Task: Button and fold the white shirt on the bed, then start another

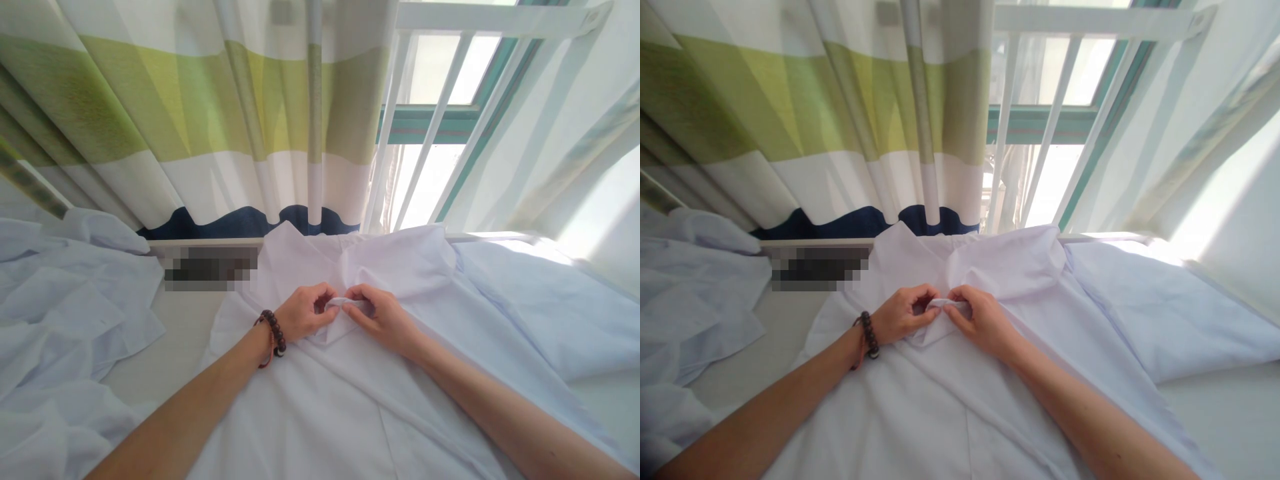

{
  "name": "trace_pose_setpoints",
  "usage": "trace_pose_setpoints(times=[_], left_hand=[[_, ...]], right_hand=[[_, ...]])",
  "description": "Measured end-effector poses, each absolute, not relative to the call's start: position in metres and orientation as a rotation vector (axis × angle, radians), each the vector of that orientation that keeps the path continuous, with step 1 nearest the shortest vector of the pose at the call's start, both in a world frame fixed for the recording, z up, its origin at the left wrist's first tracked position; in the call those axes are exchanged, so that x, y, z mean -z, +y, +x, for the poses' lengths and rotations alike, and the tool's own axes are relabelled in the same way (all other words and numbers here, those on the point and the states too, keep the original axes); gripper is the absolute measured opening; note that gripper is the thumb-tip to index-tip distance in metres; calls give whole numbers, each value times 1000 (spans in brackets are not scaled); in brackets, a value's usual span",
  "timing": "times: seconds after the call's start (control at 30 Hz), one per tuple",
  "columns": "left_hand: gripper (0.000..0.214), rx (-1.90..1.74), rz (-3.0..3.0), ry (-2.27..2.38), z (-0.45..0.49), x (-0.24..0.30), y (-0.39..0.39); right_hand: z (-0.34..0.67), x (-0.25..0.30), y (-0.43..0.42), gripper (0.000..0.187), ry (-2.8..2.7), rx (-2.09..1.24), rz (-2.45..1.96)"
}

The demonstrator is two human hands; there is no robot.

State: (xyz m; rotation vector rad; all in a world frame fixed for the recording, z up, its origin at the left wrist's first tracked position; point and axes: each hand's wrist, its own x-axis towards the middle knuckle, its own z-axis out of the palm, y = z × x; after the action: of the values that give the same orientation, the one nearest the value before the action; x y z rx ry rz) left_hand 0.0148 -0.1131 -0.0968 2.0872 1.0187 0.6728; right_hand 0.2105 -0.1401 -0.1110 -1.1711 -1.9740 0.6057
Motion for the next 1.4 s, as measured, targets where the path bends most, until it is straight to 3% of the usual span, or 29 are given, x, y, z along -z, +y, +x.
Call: trace_pose_setpoints(times=[1.4], left_hand=[[16, -734, 2228, 1028, 17, 97, -117]], right_hand=[[210, 104, -145, 15, -2123, -577, -1229]])
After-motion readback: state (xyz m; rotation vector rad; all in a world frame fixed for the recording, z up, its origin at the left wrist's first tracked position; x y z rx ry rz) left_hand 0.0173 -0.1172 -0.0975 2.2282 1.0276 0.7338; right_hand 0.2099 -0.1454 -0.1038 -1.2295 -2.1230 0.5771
